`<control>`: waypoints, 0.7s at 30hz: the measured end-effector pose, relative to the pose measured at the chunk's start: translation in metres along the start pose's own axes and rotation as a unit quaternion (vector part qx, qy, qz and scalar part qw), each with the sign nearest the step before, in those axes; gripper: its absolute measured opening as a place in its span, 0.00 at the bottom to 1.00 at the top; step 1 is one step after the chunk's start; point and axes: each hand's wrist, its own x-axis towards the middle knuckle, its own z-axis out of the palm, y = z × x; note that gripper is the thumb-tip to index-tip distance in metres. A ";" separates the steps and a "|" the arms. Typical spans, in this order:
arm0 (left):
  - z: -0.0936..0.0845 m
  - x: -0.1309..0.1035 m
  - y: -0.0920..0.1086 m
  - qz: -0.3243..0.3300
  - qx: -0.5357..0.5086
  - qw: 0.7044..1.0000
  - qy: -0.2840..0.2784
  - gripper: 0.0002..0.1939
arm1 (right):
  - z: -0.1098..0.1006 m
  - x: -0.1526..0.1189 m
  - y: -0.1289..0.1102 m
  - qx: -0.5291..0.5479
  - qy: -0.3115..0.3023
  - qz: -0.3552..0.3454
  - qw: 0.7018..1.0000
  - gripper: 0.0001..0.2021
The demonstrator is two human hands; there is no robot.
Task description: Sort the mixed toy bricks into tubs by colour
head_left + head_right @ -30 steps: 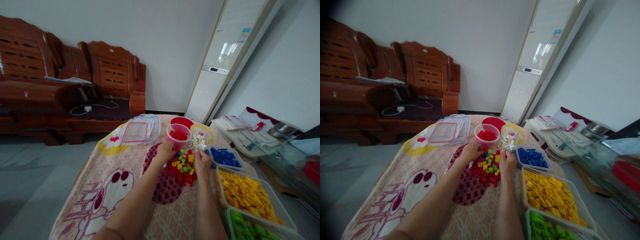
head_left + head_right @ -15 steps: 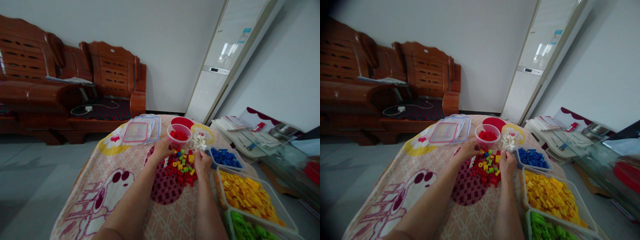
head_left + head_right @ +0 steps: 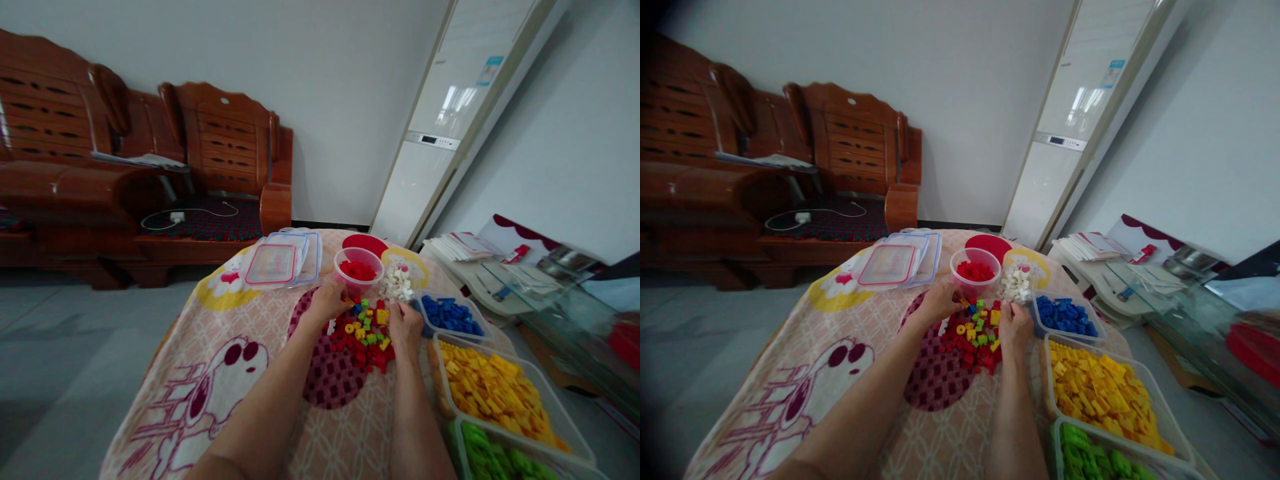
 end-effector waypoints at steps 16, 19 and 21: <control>-0.016 0.013 -0.008 -0.020 -0.366 0.916 0.164 0.17 | -0.001 0.000 -0.001 0.010 -0.012 0.003 1.000 0.23; -0.004 0.018 -0.002 0.009 -0.410 0.899 0.153 0.22 | -0.001 0.000 -0.001 0.008 -0.013 0.008 1.000 0.23; -0.001 0.020 0.000 0.027 -0.432 0.891 0.141 0.26 | -0.001 0.000 -0.001 0.008 -0.014 0.005 1.000 0.23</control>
